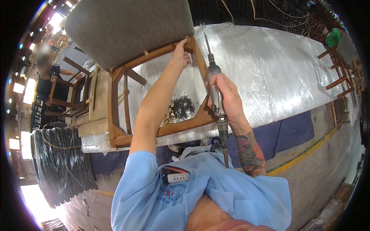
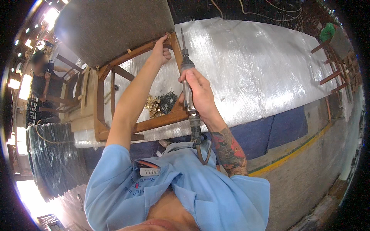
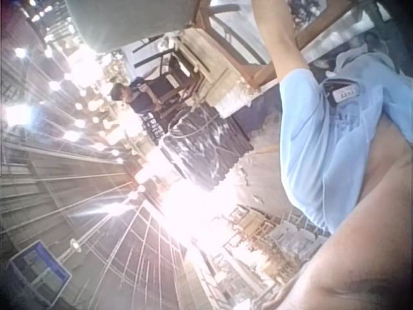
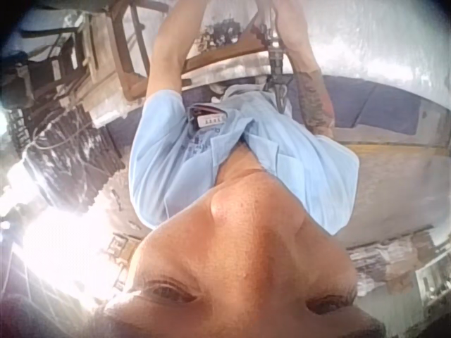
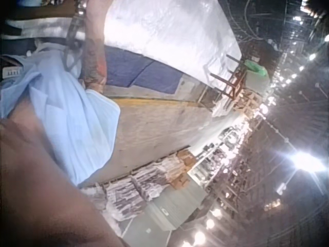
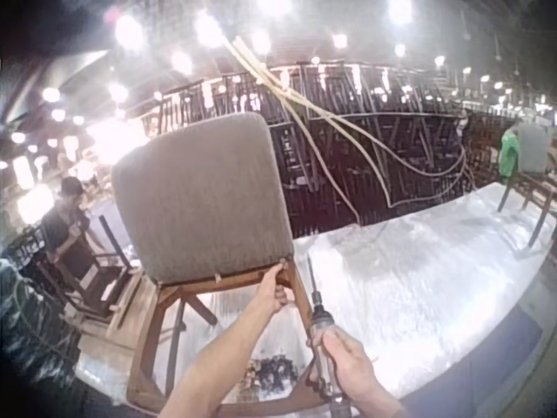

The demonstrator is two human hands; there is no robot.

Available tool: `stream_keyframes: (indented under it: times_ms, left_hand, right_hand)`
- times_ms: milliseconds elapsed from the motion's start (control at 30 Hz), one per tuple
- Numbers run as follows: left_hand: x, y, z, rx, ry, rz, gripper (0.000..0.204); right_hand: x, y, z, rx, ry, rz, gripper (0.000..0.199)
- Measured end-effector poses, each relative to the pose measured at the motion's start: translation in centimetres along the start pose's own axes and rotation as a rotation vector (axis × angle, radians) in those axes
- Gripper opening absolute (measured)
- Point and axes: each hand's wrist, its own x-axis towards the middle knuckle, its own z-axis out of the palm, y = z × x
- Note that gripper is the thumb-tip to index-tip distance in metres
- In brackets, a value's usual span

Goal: The person assembles a wooden chair by attaching the seat to the frame using a pneumatic screwdriver. They position the seat, drive screws into the frame, and flip the chair to complete the assembly.

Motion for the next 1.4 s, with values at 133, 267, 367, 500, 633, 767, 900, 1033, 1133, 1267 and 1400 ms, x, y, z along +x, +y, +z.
stream_keyframes:
  times_ms: [133,267,367,500,633,767,900,1033,1133,1267,1400]
  left_hand:
    - [0.1,-0.3,0.5,0.056,0.024,0.038,0.059]
    - [0.8,-0.4,0.8,0.145,0.072,0.031,0.044]
    - [0.9,-0.7,1.3,0.154,0.152,0.083,0.047]
    - [0.0,-1.1,2.2,0.151,0.241,0.145,0.048]
    - [-0.6,-1.1,2.0,0.097,0.200,0.172,0.047]
    - [-1.3,-1.6,0.7,0.016,0.018,0.212,0.042]
    - [-0.9,-2.2,0.1,0.035,-0.017,0.271,0.039]
    - [-1.4,-2.3,0.6,0.051,0.051,0.298,0.039]
    - [-2.1,-2.0,1.1,0.054,0.068,0.272,0.040]
    - [-2.2,-2.0,1.2,0.030,0.143,0.248,0.048]
    - [-2.0,-2.1,2.3,0.017,0.208,0.292,0.056]
  right_hand:
    - [0.0,0.2,0.1,0.019,0.001,-0.017,0.031]
    - [0.0,0.3,0.1,0.019,0.001,-0.010,0.031]
    - [0.0,0.3,0.2,0.030,-0.004,-0.027,0.031]
    - [-0.1,0.3,0.2,0.022,-0.001,-0.032,0.032]
    - [-0.2,0.2,0.3,0.009,0.000,-0.035,0.032]
    - [-0.2,0.3,0.1,0.003,0.004,-0.027,0.032]
    - [-0.1,0.6,0.1,-0.010,-0.002,-0.021,0.032]
    - [0.0,0.4,0.3,-0.023,-0.008,-0.041,0.031]
    - [0.2,0.2,0.7,-0.069,-0.009,-0.062,0.031]
    - [1.0,-0.8,1.1,-0.164,-0.032,0.075,0.032]
    - [2.8,-1.2,1.6,-0.174,-0.017,0.112,0.031]
